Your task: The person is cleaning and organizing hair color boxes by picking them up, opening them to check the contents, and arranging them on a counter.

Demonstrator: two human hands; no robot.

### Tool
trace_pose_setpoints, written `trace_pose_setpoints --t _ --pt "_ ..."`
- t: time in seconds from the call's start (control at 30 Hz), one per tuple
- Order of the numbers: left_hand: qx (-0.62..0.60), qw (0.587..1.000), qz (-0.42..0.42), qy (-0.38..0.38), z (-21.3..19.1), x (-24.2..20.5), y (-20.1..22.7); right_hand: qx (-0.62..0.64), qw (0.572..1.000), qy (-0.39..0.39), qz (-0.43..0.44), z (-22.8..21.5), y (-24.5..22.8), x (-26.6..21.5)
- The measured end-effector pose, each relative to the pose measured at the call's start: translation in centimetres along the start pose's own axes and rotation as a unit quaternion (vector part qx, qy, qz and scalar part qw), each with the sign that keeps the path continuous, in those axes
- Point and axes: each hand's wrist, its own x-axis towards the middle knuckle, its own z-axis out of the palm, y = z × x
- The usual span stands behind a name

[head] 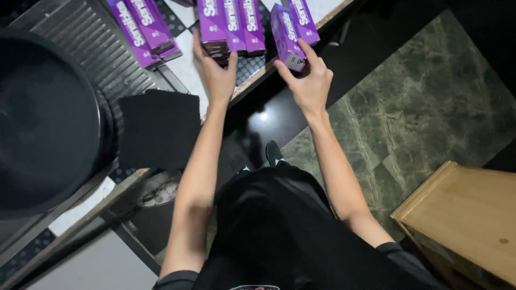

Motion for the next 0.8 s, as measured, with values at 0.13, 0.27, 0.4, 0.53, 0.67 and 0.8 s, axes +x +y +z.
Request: trace_pose_setpoints --t 0.13,0.27,0.4,0.53,0.67,0.8 --pt "-0.019 0.987 0.121 0.107 -1.4 -5.5 5.7 -0.053 0.998 0.009 -0.031 -1.7 -0.7 -1.0" --pt "-0.067 0.976 0.199 -0.065 -1.6 -10.0 10.1 -0.024 0.997 -0.026 -0.067 -3.2 -2.2 -3.2" --pt "-0.042 0.977 0.204 -0.034 -3.6 -10.1 12.7 0.112 0.983 -0.132 -0.058 -3.0 -2.9 -5.2" --pt "-0.067 0.99 0.119 -0.019 -5.5 -11.9 12.1 0.3 0.948 -0.074 0.074 0.9 -1.9 -7.7" --pt "-0.116 0.991 0.067 -0.011 -5.6 -14.4 12.2 0.524 0.717 0.013 0.46 3.2 -2.0 -8.4" --pt "-0.144 0.987 0.054 -0.052 -5.6 -15.0 13.1 0.706 0.464 0.045 0.533 4.0 -0.3 -8.1"
